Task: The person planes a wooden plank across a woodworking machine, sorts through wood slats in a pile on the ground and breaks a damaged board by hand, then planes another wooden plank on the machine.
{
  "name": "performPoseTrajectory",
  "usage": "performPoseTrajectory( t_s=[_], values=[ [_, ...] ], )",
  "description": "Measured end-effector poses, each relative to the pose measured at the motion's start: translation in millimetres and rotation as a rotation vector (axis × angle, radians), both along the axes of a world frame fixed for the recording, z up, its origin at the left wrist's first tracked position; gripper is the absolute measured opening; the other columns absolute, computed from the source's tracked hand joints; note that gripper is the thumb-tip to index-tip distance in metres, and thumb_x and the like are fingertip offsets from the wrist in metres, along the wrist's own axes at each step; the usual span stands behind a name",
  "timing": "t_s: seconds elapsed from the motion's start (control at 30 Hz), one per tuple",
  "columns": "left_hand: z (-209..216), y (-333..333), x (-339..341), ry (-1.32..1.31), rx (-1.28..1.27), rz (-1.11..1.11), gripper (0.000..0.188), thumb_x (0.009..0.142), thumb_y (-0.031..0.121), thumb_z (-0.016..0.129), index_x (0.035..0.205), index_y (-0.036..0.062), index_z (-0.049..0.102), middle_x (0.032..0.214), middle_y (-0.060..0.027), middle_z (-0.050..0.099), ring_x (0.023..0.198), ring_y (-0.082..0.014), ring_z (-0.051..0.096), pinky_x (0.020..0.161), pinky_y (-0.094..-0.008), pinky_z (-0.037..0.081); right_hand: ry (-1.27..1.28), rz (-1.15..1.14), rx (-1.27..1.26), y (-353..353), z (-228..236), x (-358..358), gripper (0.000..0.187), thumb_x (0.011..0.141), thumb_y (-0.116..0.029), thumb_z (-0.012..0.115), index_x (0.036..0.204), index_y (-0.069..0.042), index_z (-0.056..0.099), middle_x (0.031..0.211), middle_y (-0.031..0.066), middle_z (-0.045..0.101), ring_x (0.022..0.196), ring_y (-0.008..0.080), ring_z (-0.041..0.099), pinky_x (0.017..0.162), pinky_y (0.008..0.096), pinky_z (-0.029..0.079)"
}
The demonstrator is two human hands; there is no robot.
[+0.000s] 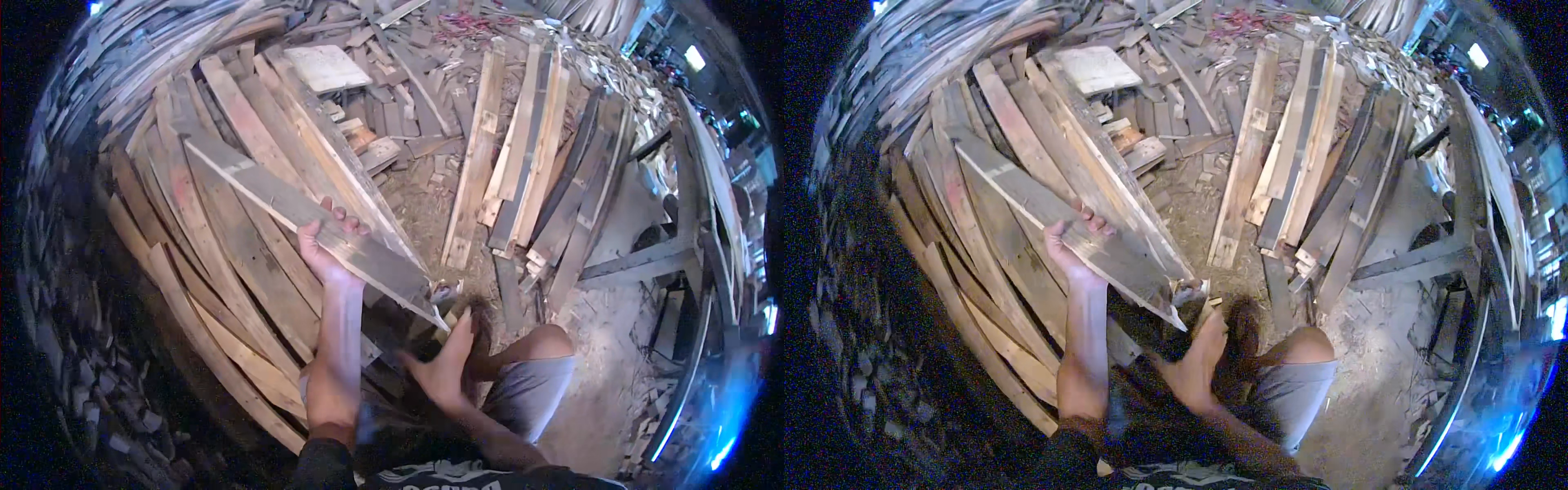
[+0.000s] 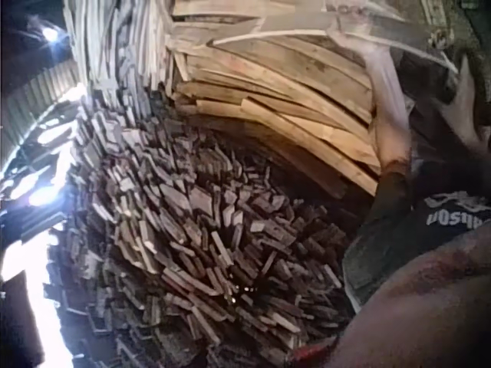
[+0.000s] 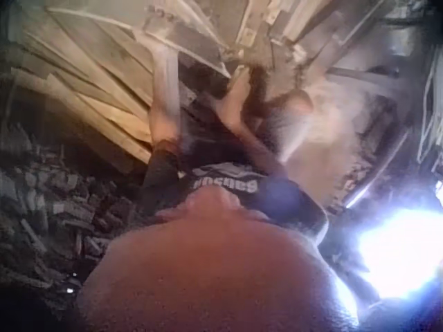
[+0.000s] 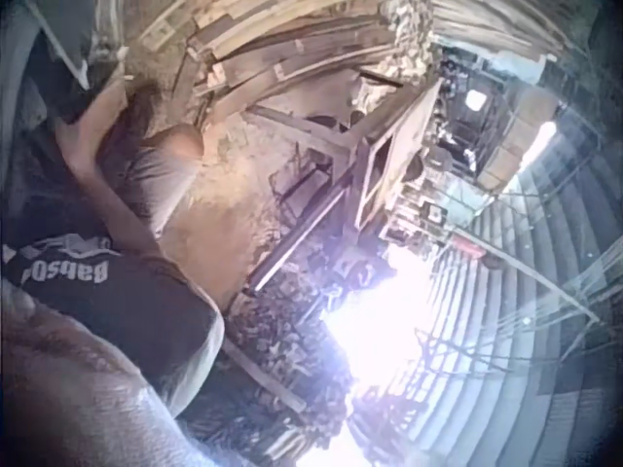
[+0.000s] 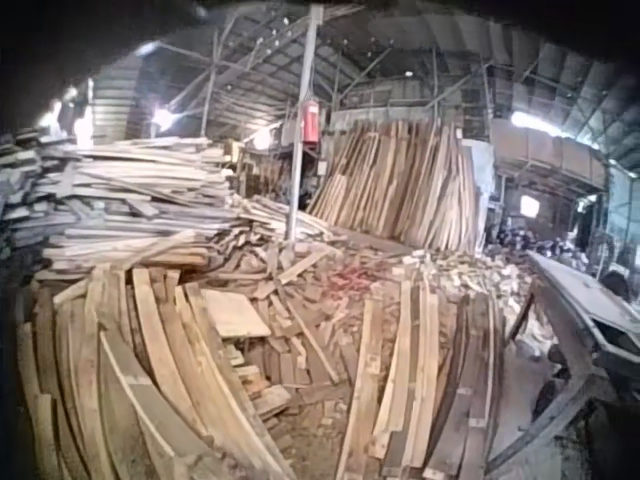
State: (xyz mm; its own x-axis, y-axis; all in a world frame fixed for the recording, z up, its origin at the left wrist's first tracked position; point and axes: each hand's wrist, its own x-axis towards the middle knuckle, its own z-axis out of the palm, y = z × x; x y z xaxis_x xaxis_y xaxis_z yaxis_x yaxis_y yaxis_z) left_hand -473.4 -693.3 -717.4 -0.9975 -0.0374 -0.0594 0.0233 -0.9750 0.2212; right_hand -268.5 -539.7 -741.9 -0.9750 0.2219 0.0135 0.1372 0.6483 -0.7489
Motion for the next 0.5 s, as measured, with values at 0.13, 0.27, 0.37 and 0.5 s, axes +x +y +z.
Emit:
performPoseTrajectory(
  t_s=[0.13, 0.27, 0.37, 0.5],
  values=[
    [40, 18, 8, -0.042, 0.002, 0.006, 0.045, 0.082, 0.031, 0.060, 0.122, 0.0125, 0.052, 0.093, -0.0061, 0.055, 0.076, -0.0204, 0.055, 0.070, -0.0412, 0.048, 0.173, -0.497, -0.332, -8, -4, -59, 0.117, 0.061, -0.025, 0.091, 0.149, 0.009, 0.022, 0.138, 0.0326, 0.038, 0.124, 0.0455, 0.044, 0.106, 0.0481, 0.036],
    [72, 9, 13, -0.028, 0.002, 0.021, 0.043, 0.082, 0.032, 0.060, 0.121, 0.0142, 0.053, 0.095, -0.0077, 0.054, 0.075, -0.0209, 0.054, 0.069, -0.0412, 0.047, 0.586, -0.423, 0.244, 9, 9, -48, 0.095, 0.071, -0.011, 0.083, 0.150, 0.004, 0.031, 0.123, 0.0287, 0.047, 0.110, 0.0448, 0.051, 0.095, 0.0449, 0.044],
    [78, 2, 14, 0.180, 0.091, -0.042, 0.046, 0.083, 0.032, 0.060, 0.125, 0.0138, 0.053, 0.097, -0.0095, 0.052, 0.077, -0.0212, 0.051, 0.069, -0.0402, 0.045, 0.425, -0.262, 0.153, 28, 62, -20, 0.088, 0.077, -0.007, 0.075, 0.152, 0.001, 0.031, 0.114, 0.0270, 0.052, 0.108, 0.0464, 0.054, 0.094, 0.0452, 0.045],
    [72, -31, 13, 0.285, 0.197, -0.106, 0.061, 0.080, 0.030, 0.061, 0.133, 0.0039, 0.046, 0.095, -0.0084, 0.047, 0.079, -0.0204, 0.046, 0.069, -0.0359, 0.040, 0.179, 0.105, 0.047, 40, 107, 2, 0.088, 0.074, 0.001, 0.068, 0.153, -0.003, 0.030, 0.111, 0.0279, 0.052, 0.104, 0.0498, 0.055, 0.094, 0.0475, 0.045]
  ],
)
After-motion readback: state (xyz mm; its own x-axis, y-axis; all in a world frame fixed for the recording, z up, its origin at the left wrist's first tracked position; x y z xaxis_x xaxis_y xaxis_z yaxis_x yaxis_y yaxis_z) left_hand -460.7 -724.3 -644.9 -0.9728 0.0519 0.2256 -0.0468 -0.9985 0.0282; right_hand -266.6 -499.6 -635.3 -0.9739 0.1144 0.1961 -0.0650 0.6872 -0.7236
